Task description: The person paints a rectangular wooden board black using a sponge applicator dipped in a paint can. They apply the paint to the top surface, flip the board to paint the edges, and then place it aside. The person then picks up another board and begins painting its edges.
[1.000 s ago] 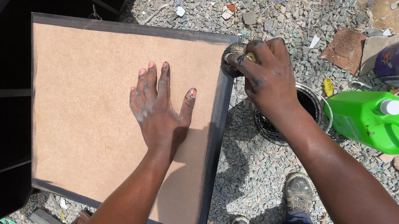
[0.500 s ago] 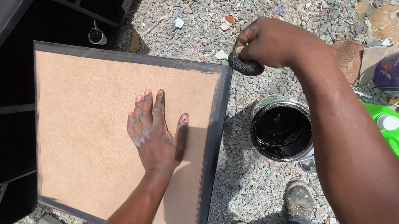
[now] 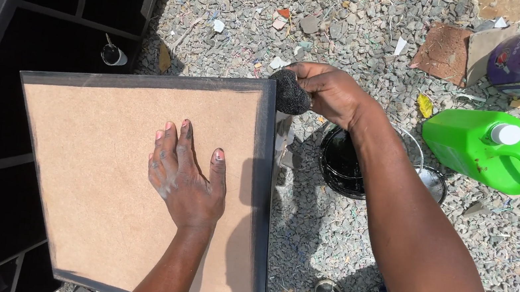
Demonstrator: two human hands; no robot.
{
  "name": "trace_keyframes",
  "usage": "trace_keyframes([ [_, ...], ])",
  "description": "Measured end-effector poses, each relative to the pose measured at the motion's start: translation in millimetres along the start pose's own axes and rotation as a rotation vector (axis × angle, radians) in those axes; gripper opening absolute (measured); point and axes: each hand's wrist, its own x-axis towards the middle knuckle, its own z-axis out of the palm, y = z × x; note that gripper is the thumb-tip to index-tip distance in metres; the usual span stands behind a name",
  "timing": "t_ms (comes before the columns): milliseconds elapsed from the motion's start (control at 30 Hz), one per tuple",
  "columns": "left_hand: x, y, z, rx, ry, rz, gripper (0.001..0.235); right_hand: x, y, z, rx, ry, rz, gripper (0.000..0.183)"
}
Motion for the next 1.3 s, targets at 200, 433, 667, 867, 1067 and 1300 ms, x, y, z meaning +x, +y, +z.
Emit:
trace_keyframes([
  [200, 0.3, 2.9, -0.9, -0.009, 0.014, -0.004, 0.067, -27.6, 50.7, 4.3, -0.099, -0.186, 0.213, 0.033],
  [433, -1.6, 2.5, -1.9, -0.033, 0.003, -0.004, 0.068, -8.0, 20.1, -13.5, 0.021, 0.037, -0.036, 0.040],
  [667, -1.2, 5.5, -3.8, -0.044, 0.003, 0.000, 0.068, -40.1, 19.0, 21.4, 0.024, -0.060, 0.099, 0.027],
  [867, -1.3, 6.0, -4.6, -0.063, -0.013, 0.000, 0.067, -85.4, 85.8, 30.9, -0.036, -0.144, 0.189, 0.031],
  [1067, -4.6, 3.2, -0.5, -0.091, 0.043, 0.033, 0.070, -157.3, 201.5, 49.8, -0.065, -0.251, 0.209, 0.031],
  [1300, -10.4, 1.1, 0.4, -0.116, 0.106, 0.080, 0.069, -247.8, 261.8, 83.1, 0.005, -0.309, 0.353, 0.027],
])
